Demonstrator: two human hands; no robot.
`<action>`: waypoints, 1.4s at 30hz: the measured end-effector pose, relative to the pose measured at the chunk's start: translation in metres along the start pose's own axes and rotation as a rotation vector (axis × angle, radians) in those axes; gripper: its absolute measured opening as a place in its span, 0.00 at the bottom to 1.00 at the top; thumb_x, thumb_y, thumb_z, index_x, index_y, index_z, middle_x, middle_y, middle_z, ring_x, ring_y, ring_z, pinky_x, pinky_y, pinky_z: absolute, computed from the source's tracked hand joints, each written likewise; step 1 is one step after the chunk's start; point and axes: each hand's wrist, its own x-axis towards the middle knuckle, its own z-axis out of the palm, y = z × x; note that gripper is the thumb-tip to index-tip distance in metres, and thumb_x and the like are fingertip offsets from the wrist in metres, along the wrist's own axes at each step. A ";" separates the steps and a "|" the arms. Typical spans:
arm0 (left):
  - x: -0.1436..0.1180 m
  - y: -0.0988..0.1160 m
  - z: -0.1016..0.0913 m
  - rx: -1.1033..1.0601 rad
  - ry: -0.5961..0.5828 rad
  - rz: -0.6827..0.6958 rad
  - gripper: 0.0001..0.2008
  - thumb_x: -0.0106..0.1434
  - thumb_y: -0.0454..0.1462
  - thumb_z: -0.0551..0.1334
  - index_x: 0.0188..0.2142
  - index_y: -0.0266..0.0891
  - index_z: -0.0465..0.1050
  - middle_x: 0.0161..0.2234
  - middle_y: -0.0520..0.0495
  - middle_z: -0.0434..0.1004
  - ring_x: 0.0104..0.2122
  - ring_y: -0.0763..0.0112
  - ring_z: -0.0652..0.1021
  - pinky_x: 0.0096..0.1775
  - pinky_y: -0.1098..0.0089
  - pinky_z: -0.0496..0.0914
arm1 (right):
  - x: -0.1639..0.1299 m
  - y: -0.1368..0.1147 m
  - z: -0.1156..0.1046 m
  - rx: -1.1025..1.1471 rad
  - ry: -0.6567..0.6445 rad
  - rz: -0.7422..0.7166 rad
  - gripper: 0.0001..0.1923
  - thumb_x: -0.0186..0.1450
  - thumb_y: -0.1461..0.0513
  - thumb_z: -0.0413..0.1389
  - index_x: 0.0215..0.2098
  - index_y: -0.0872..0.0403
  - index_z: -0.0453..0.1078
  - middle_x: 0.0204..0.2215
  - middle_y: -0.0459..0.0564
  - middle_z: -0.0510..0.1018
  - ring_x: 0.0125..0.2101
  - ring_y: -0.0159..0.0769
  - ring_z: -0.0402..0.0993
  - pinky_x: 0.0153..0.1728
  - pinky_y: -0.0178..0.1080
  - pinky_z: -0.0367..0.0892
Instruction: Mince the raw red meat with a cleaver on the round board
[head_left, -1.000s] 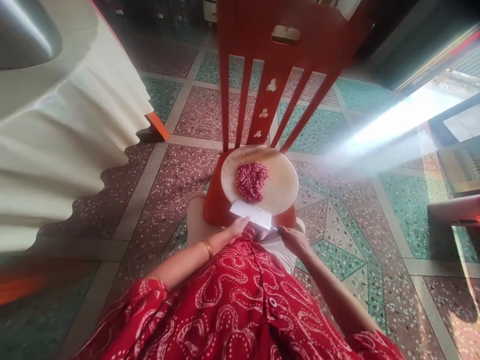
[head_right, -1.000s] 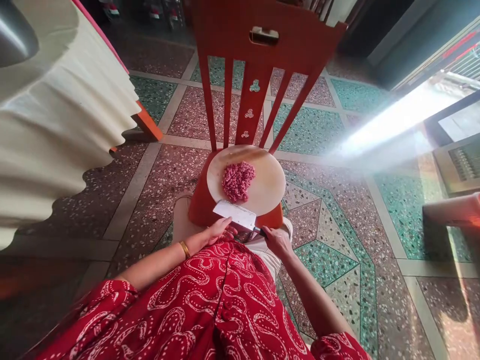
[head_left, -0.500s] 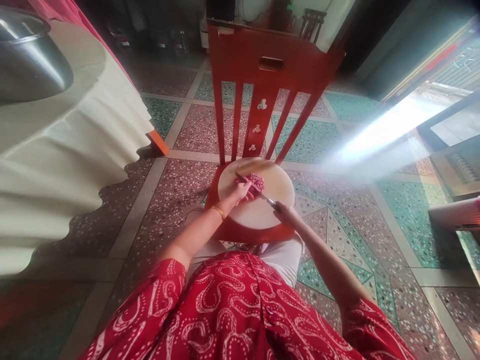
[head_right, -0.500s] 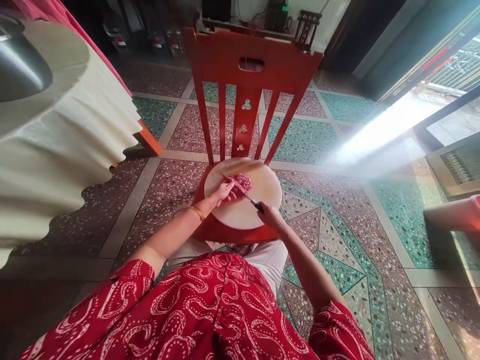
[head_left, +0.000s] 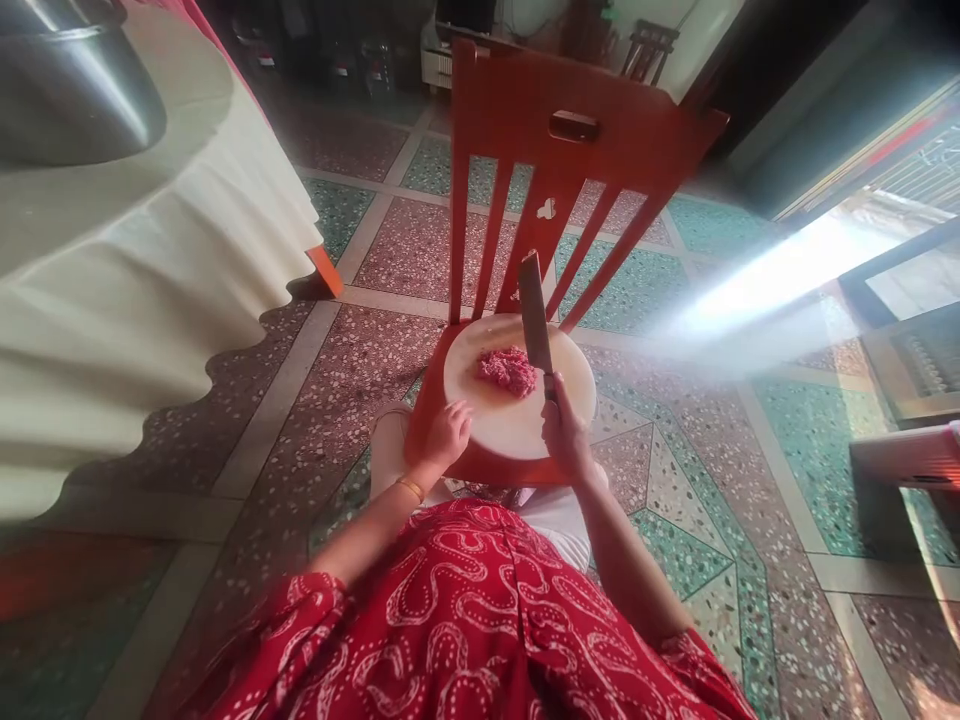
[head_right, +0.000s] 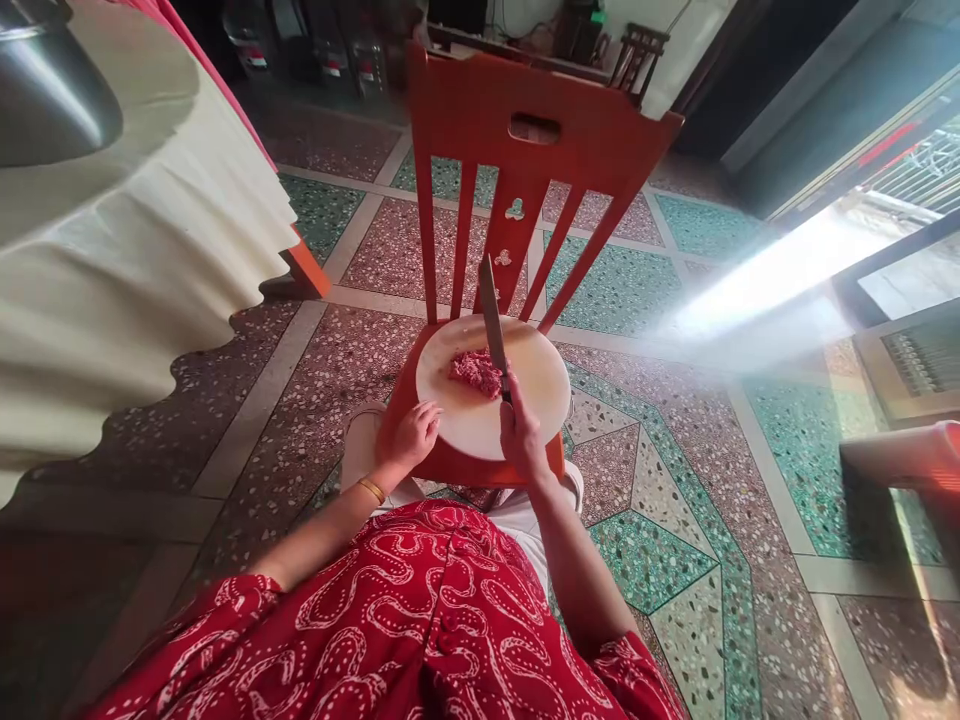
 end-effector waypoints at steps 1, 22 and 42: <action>-0.004 0.000 0.000 0.034 -0.024 0.024 0.14 0.64 0.34 0.51 0.46 0.36 0.69 0.50 0.39 0.69 0.54 0.62 0.67 0.55 0.58 0.62 | 0.003 0.000 0.006 -0.046 -0.005 0.007 0.29 0.67 0.56 0.39 0.65 0.56 0.47 0.36 0.55 0.75 0.29 0.34 0.72 0.33 0.36 0.69; -0.005 -0.008 -0.008 0.124 -0.175 0.088 0.17 0.64 0.33 0.50 0.50 0.36 0.68 0.54 0.41 0.67 0.56 0.63 0.65 0.58 0.58 0.58 | 0.007 -0.016 0.015 -0.142 -0.020 0.064 0.29 0.68 0.56 0.37 0.65 0.57 0.47 0.34 0.55 0.77 0.29 0.36 0.73 0.33 0.36 0.67; -0.003 -0.008 -0.008 0.091 -0.178 0.080 0.17 0.63 0.31 0.51 0.49 0.38 0.70 0.53 0.42 0.68 0.56 0.63 0.66 0.58 0.57 0.59 | -0.003 -0.021 0.013 -0.120 -0.052 0.085 0.28 0.68 0.56 0.38 0.65 0.56 0.48 0.36 0.56 0.78 0.33 0.37 0.75 0.35 0.35 0.67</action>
